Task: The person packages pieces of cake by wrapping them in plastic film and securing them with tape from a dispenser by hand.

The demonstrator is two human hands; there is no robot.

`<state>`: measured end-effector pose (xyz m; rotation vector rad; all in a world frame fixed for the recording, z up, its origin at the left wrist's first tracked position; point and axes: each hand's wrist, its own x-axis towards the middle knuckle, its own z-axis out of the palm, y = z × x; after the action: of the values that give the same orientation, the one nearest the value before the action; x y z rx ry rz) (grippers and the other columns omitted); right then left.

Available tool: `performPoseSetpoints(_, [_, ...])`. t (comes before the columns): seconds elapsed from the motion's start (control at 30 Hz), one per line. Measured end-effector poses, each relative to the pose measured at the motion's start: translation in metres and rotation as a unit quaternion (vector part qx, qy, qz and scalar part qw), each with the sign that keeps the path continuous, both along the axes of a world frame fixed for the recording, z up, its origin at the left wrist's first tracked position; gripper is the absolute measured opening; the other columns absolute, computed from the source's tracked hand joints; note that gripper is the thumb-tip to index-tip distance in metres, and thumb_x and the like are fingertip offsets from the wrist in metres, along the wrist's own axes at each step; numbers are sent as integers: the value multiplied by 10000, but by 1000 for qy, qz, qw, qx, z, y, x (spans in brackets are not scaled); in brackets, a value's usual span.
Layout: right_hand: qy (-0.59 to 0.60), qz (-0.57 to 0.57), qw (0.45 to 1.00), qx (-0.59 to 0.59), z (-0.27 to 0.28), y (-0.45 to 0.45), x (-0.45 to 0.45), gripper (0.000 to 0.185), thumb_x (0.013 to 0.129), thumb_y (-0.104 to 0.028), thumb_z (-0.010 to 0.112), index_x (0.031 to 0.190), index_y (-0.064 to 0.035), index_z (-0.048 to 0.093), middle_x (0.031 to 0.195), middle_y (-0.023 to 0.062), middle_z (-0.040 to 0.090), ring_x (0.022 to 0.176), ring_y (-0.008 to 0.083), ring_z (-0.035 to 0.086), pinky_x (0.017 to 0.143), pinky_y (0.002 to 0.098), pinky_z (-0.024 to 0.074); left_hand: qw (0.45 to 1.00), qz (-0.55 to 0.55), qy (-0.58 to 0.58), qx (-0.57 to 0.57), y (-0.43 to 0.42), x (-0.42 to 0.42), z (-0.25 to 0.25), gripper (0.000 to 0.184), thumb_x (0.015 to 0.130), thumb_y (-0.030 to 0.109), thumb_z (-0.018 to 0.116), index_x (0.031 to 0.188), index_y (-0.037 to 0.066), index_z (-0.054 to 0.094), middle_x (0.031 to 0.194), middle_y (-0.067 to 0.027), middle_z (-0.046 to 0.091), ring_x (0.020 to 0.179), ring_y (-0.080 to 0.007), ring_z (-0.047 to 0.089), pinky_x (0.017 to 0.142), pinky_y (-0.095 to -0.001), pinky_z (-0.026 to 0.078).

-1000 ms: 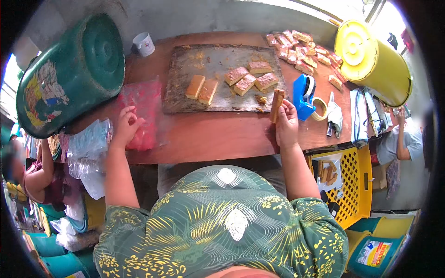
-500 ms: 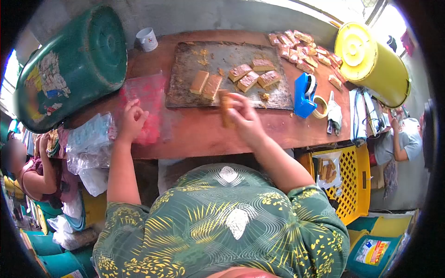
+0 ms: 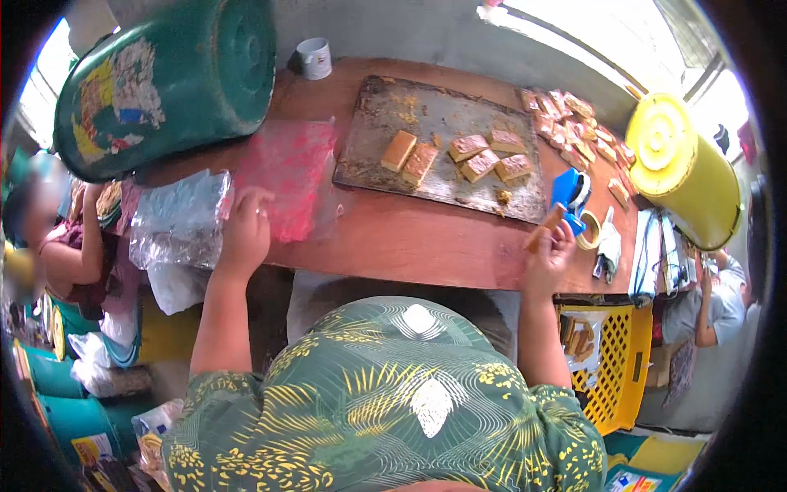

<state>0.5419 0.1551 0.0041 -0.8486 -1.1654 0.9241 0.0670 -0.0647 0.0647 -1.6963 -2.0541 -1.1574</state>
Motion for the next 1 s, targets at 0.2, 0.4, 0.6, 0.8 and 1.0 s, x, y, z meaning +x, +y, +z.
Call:
performPoseSetpoints(0.2, [45, 32, 998, -7, -16, -12, 11, 415, 1059, -140, 630, 1424, -45, 457, 1269, 78, 577, 1151, 155, 566, 1011, 328, 486, 994, -29, -80, -73, 61, 20, -11, 254, 891, 168, 771, 1077, 36, 661, 1206, -163, 650, 1125, -351, 642, 970, -447, 525])
performPoseSetpoints(0.4, [24, 45, 999, 3, -35, -3, 12, 420, 1025, -137, 673, 1395, -30, 505, 1254, 87, 599, 1109, 172, 590, 998, 331, 496, 984, 82, -14, -156, 78, 53, -11, 287, 844, 233, 841, 978, 39, 679, 1159, -168, 671, 1093, -349, 648, 943, -431, 532])
performPoseSetpoints(0.6, [-2, 79, 997, -23, -27, -7, 13, 362, 1072, -120, 600, 1405, -41, 483, 1302, 85, 595, 1183, 160, 575, 1057, 321, 460, 986, -77, -123, -85, 74, -34, -64, 255, 847, 234, 835, 860, 16, 703, 1196, -192, 670, 1141, -362, 639, 1023, -471, 503])
performPoseSetpoints(0.8, [-3, 91, 996, -18, -27, -8, 11, 366, 1062, -90, 603, 1409, -48, 495, 1293, 75, 600, 1160, 150, 577, 1044, 312, 463, 973, 193, 51, -120, 56, -82, -20, 563, 852, 443, 812, 1268, 84, 693, 1362, -202, 646, 1293, -400, 592, 1132, -506, 439])
performPoseSetpoints(1.0, [-33, 78, 996, -12, -25, -9, 8, 376, 1060, -103, 615, 1411, -45, 497, 1283, 72, 599, 1158, 148, 572, 1042, 314, 461, 897, 260, 27, -357, 58, -76, 16, 974, 758, 616, 810, 1537, 120, 500, 1528, -187, 559, 1434, -410, 491, 1195, -532, 377])
